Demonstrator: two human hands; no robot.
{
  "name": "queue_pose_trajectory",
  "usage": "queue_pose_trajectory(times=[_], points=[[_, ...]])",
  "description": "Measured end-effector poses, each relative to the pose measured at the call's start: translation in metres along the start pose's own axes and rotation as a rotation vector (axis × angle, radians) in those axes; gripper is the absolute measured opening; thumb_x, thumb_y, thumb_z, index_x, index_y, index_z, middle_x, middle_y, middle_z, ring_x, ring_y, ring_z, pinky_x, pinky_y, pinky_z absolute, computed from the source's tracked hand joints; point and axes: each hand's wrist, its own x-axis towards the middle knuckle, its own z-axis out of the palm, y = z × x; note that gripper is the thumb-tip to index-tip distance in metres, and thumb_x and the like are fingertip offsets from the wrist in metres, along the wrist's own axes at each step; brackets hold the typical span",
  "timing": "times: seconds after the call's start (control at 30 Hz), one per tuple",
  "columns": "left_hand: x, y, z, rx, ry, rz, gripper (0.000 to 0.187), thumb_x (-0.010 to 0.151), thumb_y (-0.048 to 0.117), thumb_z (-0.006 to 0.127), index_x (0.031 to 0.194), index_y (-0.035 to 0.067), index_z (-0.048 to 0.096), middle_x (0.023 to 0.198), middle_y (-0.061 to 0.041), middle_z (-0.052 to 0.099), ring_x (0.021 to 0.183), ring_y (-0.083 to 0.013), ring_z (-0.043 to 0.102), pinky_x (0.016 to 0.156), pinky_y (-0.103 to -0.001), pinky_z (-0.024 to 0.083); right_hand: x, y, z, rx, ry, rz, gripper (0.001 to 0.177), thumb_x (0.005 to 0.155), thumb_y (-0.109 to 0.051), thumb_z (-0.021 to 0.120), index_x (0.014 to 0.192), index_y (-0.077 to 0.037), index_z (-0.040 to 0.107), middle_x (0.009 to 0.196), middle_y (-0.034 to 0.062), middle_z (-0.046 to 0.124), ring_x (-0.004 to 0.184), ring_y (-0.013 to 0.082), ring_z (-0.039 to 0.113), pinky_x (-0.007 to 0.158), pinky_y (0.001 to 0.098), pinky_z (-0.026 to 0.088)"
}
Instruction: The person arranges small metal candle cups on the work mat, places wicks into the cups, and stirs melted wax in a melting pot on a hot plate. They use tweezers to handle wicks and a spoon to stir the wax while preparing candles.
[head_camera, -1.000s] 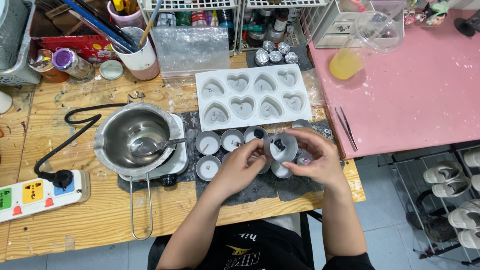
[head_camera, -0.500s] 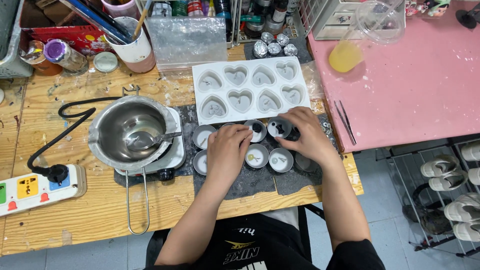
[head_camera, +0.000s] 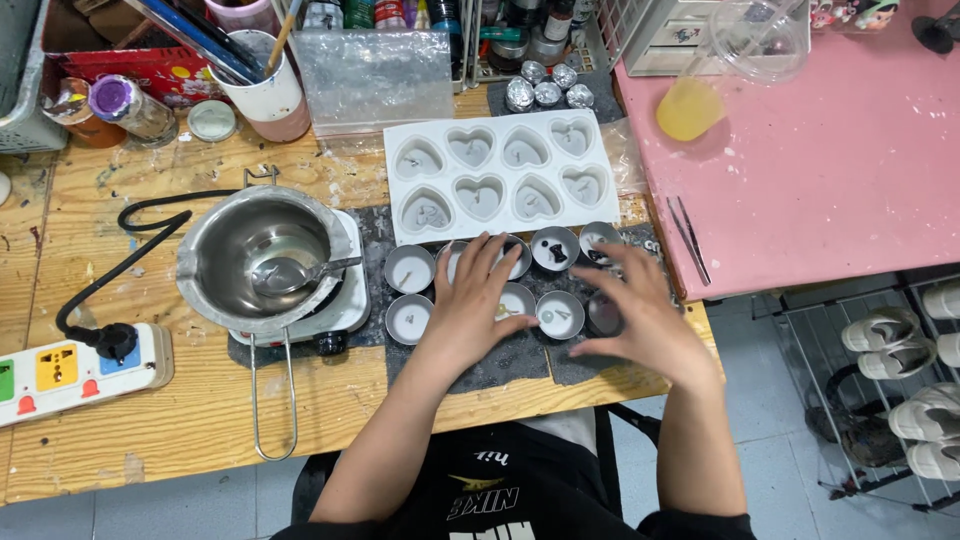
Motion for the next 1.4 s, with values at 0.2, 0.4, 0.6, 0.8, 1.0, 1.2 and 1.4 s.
queue_pose_trajectory(times=[0.2, 0.4, 0.6, 0.8, 1.0, 1.2, 1.4], points=[[-0.005, -0.001, -0.003, 0.018, -0.007, 0.011, 0.099, 0.073, 0.049, 0.083, 0.150, 0.003, 0.040, 0.158, -0.018, 0.034, 0.150, -0.0350, 0.025, 0.119, -0.065, 0.010, -0.012, 0.004, 0.029, -0.051, 0.116, -0.010, 0.062, 0.062, -0.035, 0.094, 0.113, -0.009, 0.069, 0.151, 0.0132, 0.048, 0.145, 0.0410, 0.035, 0.119, 0.0522, 0.032], [-0.025, 0.012, -0.009, 0.049, 0.029, 0.038, 0.090, 0.071, 0.043, 0.086, 0.142, 0.002, 0.047, 0.150, -0.018, 0.040, 0.145, -0.0368, 0.029, 0.120, -0.064, 0.013, -0.008, 0.005, 0.026, 0.037, 0.129, 0.028, 0.064, 0.062, -0.027, 0.091, 0.117, -0.006, 0.067, 0.151, 0.0151, 0.047, 0.143, 0.0412, 0.034, 0.117, 0.0525, 0.032], [-0.044, 0.012, -0.003, 0.090, 0.094, -0.007, 0.079, 0.073, 0.040, 0.085, 0.135, 0.004, 0.052, 0.148, -0.018, 0.041, 0.145, -0.0384, 0.030, 0.121, -0.064, 0.013, -0.009, 0.008, 0.034, -0.027, 0.133, 0.057, 0.081, 0.060, -0.039, 0.094, 0.127, -0.006, 0.065, 0.148, 0.0172, 0.048, 0.142, 0.0409, 0.036, 0.116, 0.0533, 0.032], [-0.048, 0.019, 0.018, 0.060, 0.203, 0.092, 0.067, 0.081, 0.036, 0.082, 0.134, 0.004, 0.057, 0.142, -0.019, 0.044, 0.139, -0.0383, 0.035, 0.118, -0.064, 0.015, -0.027, 0.008, 0.012, -0.216, 0.037, 0.334, 0.080, 0.053, -0.035, 0.097, 0.121, -0.005, 0.067, 0.132, 0.0153, 0.055, 0.127, 0.0374, 0.045, 0.108, 0.0513, 0.036], [-0.054, 0.045, 0.027, -0.044, 0.187, 0.220, 0.046, 0.088, 0.029, 0.077, 0.128, 0.012, 0.063, 0.122, -0.006, 0.056, 0.121, -0.0253, 0.051, 0.103, -0.049, 0.035, -0.026, 0.010, 0.010, -0.106, 0.193, 0.228, 0.071, 0.060, -0.025, 0.094, 0.124, -0.008, 0.068, 0.118, 0.0106, 0.063, 0.117, 0.0318, 0.059, 0.102, 0.0466, 0.040], [-0.059, 0.040, 0.033, -0.055, 0.065, 0.238, 0.028, 0.091, 0.026, 0.075, 0.115, 0.013, 0.068, 0.097, -0.002, 0.065, 0.097, -0.0206, 0.060, 0.083, -0.036, 0.042, -0.018, 0.010, 0.016, -0.045, 0.225, 0.165, 0.075, 0.060, -0.018, 0.094, 0.128, -0.004, 0.064, 0.122, 0.0149, 0.061, 0.118, 0.0348, 0.058, 0.098, 0.0458, 0.044], [-0.065, 0.031, 0.040, -0.091, 0.067, 0.223, 0.028, 0.094, 0.029, 0.071, 0.115, 0.010, 0.067, 0.090, -0.004, 0.070, 0.083, -0.0221, 0.068, 0.065, -0.037, 0.054, -0.025, 0.015, 0.009, 0.030, 0.311, 0.129, 0.073, 0.065, -0.013, 0.093, 0.131, -0.004, 0.063, 0.125, 0.0159, 0.061, 0.119, 0.0350, 0.060, 0.099, 0.0415, 0.050]])
